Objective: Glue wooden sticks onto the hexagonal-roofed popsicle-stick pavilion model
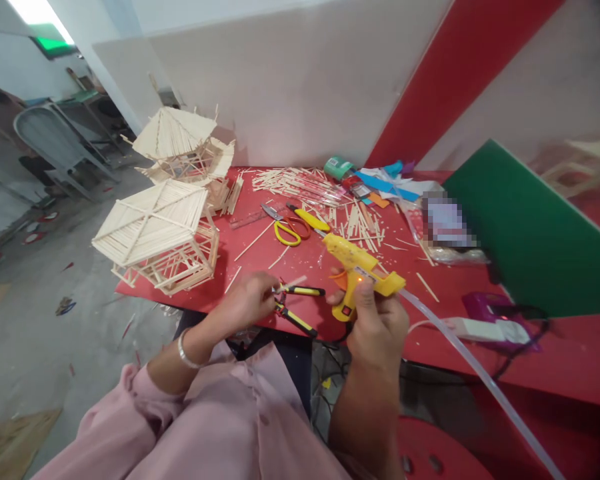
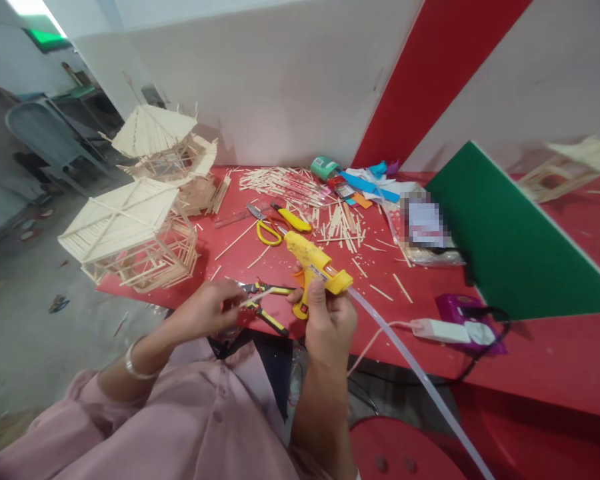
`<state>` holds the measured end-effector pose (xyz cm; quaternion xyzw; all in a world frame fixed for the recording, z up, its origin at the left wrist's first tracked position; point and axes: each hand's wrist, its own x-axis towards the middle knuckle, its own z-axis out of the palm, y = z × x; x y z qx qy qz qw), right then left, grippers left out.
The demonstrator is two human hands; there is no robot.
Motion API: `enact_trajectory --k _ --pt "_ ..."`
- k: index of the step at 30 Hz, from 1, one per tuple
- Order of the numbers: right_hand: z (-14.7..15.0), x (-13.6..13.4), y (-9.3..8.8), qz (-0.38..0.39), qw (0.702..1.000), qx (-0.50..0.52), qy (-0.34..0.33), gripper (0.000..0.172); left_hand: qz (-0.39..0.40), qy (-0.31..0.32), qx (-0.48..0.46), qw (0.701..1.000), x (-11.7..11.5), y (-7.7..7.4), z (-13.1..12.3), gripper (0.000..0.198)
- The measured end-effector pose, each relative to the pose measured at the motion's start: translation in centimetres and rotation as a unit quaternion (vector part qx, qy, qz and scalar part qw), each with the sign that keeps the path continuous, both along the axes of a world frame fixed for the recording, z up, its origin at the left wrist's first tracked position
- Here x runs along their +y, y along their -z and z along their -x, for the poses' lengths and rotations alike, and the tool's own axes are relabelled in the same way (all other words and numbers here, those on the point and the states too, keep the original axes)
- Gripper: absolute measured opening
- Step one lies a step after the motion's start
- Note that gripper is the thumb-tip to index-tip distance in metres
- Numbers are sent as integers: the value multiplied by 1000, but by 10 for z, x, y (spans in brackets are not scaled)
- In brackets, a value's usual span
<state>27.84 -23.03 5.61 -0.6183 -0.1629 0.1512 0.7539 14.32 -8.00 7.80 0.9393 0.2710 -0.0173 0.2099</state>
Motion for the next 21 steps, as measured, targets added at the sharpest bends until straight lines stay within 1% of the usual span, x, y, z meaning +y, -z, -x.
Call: enact_trajectory --k 2,3,4,5,6,7,8,9,11,13,15,18,21 --pt "1 5 -3 -8 1000 -6 -2 44 90 61 -90 990 -15 -24 34 14" --pt "2 7 -4 -8 1000 -8 -9 44 119 76 -127 982 -18 -38 52 17" --pt "3 10 -4 -6 1000 -9 -19 43 139 92 -136 977 -17 -54 71 19" --pt "5 12 -4 -4 999 -8 -30 43 137 93 -135 977 -13 -71 88 19" --pt "7 15 -4 -3 999 -5 -43 44 116 90 -131 981 -6 -89 104 19" --pt "9 17 -3 -2 999 -1 -54 44 79 76 -126 986 2 -106 116 19" --pt "12 20 -2 -1 998 2 -64 45 27 44 -126 991 13 -123 126 18" --pt "15 23 -2 -1 997 3 -72 46 -20 2 -110 994 23 -137 131 18" --pt "22 28 -3 5 996 -3 -84 46 -73 -47 -88 992 43 -160 133 22" --pt "29 32 -6 13 996 -11 -90 44 -69 -63 -28 995 60 -175 125 25" --pt "34 35 -10 20 995 -13 -94 43 -47 -73 37 996 74 -185 114 22" --pt "41 39 -15 18 994 -6 -109 43 8 -97 118 988 89 -194 103 18" --pt "46 42 -16 17 992 -8 -124 45 33 -109 152 982 96 -198 100 15"
